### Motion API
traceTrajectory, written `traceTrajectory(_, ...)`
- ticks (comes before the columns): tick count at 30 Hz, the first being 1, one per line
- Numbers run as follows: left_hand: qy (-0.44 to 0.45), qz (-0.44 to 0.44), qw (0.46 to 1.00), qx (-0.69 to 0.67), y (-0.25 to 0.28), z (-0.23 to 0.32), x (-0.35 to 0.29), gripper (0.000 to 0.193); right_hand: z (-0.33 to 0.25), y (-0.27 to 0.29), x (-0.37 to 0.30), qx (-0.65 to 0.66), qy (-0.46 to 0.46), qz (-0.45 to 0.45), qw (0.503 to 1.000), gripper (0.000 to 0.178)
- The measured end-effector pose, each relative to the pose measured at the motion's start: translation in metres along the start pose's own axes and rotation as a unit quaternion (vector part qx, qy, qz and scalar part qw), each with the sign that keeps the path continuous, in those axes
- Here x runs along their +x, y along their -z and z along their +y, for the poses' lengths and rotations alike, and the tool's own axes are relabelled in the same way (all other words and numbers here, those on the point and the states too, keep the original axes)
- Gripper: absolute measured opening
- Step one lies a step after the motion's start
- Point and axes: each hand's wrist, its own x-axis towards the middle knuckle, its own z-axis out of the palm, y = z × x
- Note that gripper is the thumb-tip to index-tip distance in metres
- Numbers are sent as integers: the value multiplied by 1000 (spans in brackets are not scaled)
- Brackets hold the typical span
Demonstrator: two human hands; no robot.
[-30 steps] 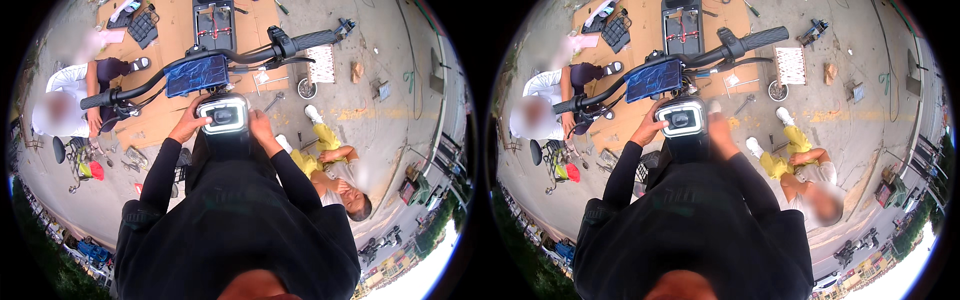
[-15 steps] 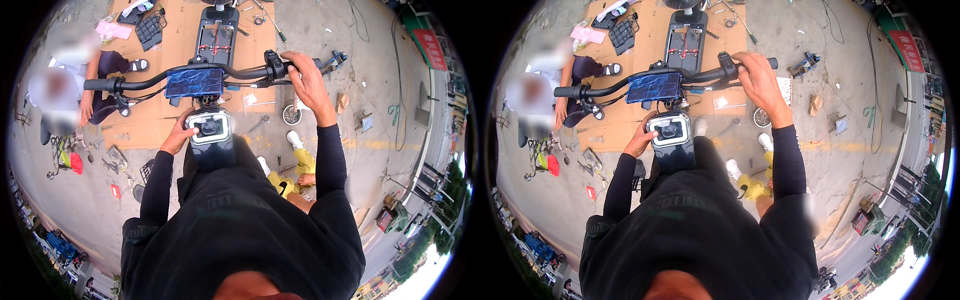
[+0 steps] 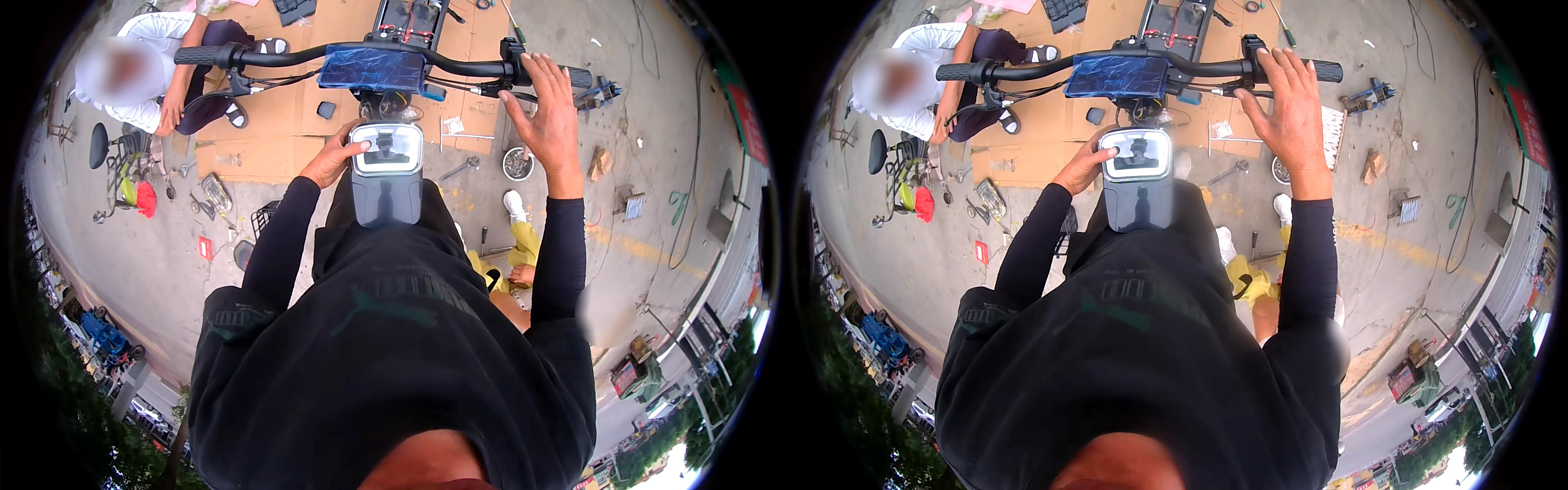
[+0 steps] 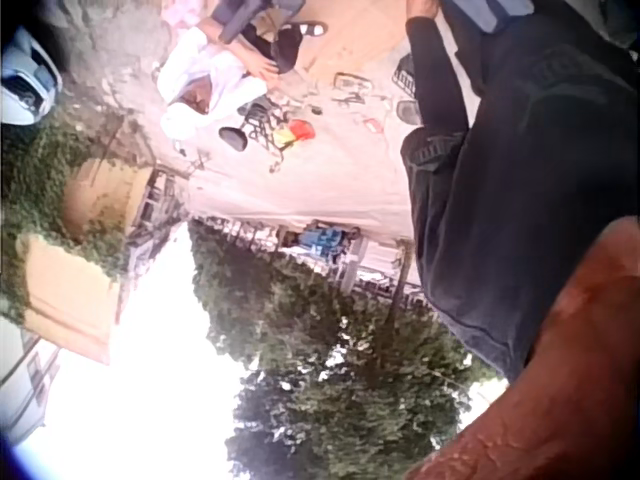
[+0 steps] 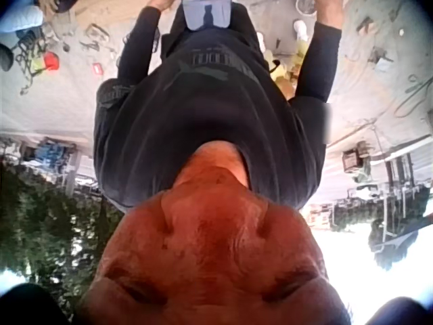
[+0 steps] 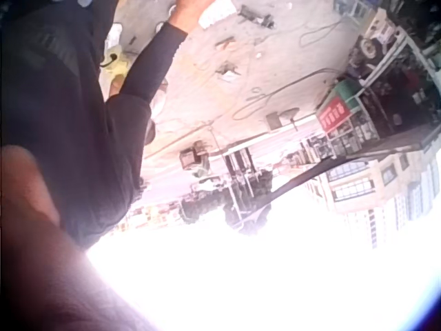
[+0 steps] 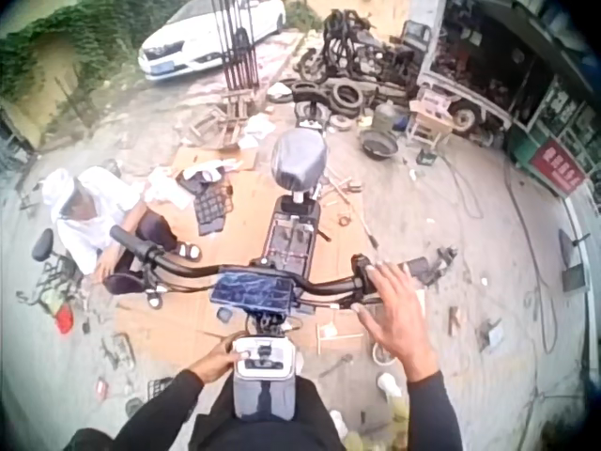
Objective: The person connects electrical wires to a headlight unit, then mounts the headlight onto the front of a scooter. They secure the unit in place and test the light by turning it on and off.
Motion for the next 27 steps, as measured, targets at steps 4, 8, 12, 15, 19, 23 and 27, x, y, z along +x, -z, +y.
traceTrajectory(4,-11,-2,1000,13,1,-6,1,102,-1,1,-1,-7,1,3,1000,54)
traceTrajectory(8,-13,-5,1000,19,1,-4,-1,102,-3,0,-3,-6,-2,12,1000,54)
traceTrajectory(12,-21,-6,1000,10,-1,-3,-1,101,-3,-3,2,-10,3,27,1000,59)
traceTrajectory(15,-14,2,1000,7,-3,-2,1,99,-11,-2,7,-27,-14,19,999,63)
traceTrajectory(19,9,8,1000,3,-4,-7,7,95,-13,-4,10,-25,-36,17,999,65)
traceTrajectory(23,23,7,1000,-8,-2,-13,13,89,-7,-7,7,-14,-19,33,999,65)
traceTrajectory(27,45,9,999,-7,-3,-16,15,86,-8,-7,7,-18,-18,36,999,62)
